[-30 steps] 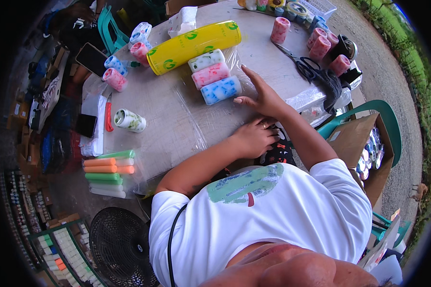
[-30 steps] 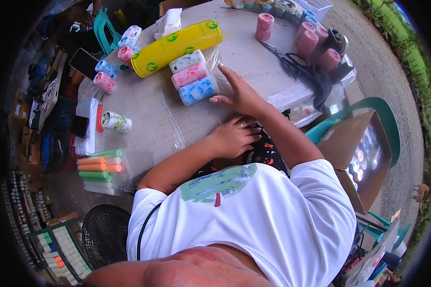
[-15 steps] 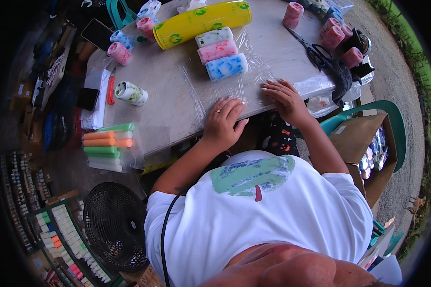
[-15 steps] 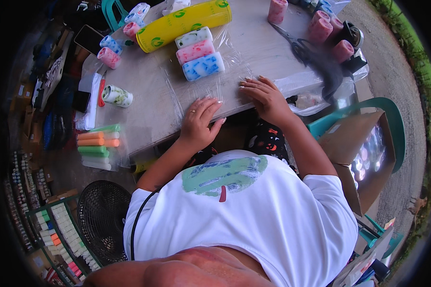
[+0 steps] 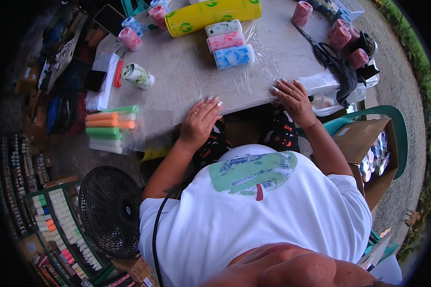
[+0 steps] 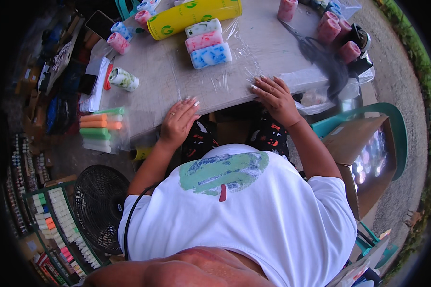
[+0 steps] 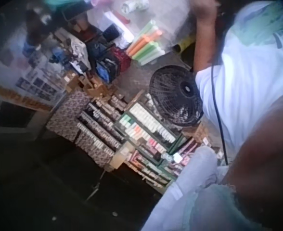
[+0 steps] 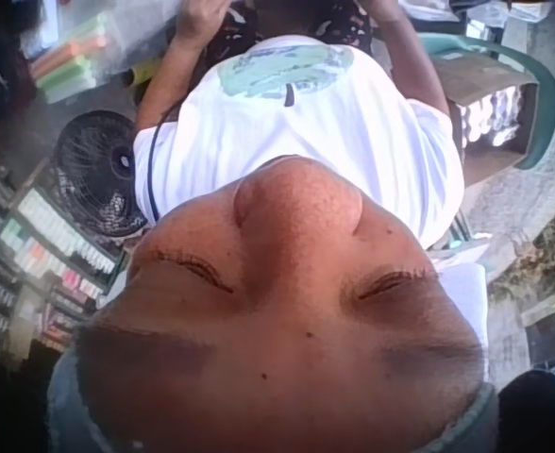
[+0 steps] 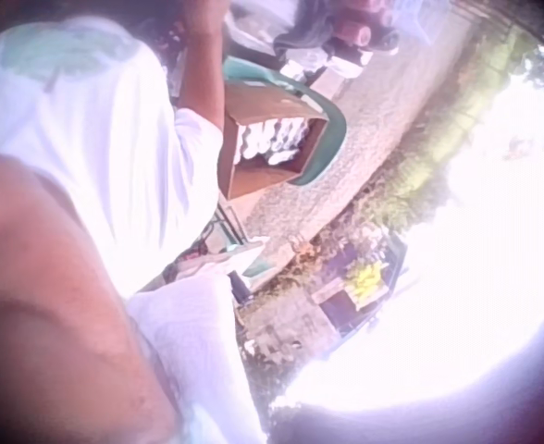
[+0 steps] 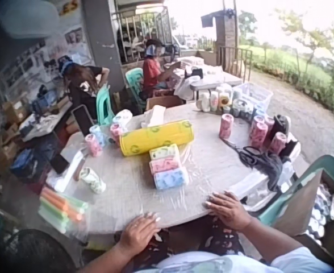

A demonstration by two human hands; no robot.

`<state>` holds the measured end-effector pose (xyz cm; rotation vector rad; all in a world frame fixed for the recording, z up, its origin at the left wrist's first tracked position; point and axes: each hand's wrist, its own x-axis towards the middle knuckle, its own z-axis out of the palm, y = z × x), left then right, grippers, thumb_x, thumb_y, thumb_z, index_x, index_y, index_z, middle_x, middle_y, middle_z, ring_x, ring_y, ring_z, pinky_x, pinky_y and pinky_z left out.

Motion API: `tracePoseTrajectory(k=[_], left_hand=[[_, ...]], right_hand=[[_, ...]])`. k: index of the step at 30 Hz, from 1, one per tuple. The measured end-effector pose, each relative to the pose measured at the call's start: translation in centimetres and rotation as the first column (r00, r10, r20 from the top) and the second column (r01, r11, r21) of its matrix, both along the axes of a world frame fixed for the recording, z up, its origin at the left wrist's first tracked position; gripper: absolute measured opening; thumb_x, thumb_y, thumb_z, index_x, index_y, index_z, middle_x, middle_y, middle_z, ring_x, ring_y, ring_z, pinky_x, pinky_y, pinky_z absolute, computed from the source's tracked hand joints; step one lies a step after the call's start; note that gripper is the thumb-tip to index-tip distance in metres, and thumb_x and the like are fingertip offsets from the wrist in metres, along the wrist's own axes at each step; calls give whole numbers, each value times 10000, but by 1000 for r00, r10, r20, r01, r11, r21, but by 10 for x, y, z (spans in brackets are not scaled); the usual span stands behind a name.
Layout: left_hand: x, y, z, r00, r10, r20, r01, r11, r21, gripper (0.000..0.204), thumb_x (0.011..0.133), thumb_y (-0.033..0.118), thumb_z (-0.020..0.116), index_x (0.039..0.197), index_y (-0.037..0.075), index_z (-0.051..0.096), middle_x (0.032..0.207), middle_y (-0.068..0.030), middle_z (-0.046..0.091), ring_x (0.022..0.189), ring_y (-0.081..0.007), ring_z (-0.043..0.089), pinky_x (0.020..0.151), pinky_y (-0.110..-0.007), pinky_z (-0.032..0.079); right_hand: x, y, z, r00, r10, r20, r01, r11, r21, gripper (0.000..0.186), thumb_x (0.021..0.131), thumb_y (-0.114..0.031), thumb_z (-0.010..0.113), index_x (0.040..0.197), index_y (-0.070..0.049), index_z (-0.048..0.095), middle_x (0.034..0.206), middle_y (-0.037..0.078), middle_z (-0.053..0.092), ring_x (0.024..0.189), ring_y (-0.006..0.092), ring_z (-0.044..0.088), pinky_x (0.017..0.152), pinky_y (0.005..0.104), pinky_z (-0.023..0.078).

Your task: The person wraps three small cylindrical candles in clear plastic wrap, then places them into a cardboard box. The person uses scissors to cut the plastic wrap and secures the bundle before boxing.

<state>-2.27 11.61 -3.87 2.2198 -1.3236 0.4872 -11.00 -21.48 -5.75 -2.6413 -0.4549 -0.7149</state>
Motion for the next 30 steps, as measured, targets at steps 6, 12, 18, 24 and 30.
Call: tracePoseTrajectory(k=[6,12,18,24,30], left_hand=[[3,0,4,999,-36,11,37,992,-118,190,802,54,682,988,33,649,1051,-95,664,1008,-250,643,940,-389,480],[1,5,7,993,-41,-111,16,977,-212,128,794,33,686,910,52,635,997,-78,670,1006,-248,642,930,-400,485],[-9,12,20,998,17,-68,-27,988,-151,154,787,41,696,931,65,644,1020,-69,678,1039,-236,632,875,-421,488],[-19,15,25,990,-1,-141,-32,973,-229,170,767,22,715,929,40,664,1027,-91,673,1001,-250,650,806,-373,524],[-20,17,26,986,-37,-162,-18,945,-327,197,757,-8,723,947,3,673,1022,-132,649,959,-285,655,789,-355,553]], right_hand=[[-1,1,12,1000,17,-7,-16,986,163,283,801,-15,649,1062,-123,662,1175,50,646,1189,236,557,1050,425,359],[-16,2,27,996,39,-86,-7,938,348,181,837,47,609,979,-59,646,1085,92,669,1157,261,579,1047,412,377],[-21,7,44,983,56,-174,47,842,538,154,860,98,564,956,-7,622,1108,124,654,1193,288,552,1005,370,430],[-25,14,57,984,127,-124,-23,781,624,111,877,85,559,932,4,611,1183,123,617,1200,280,547,993,353,440],[-28,19,67,950,242,-198,-29,699,714,82,881,64,576,927,5,610,1143,120,627,1124,250,587,934,329,474]])
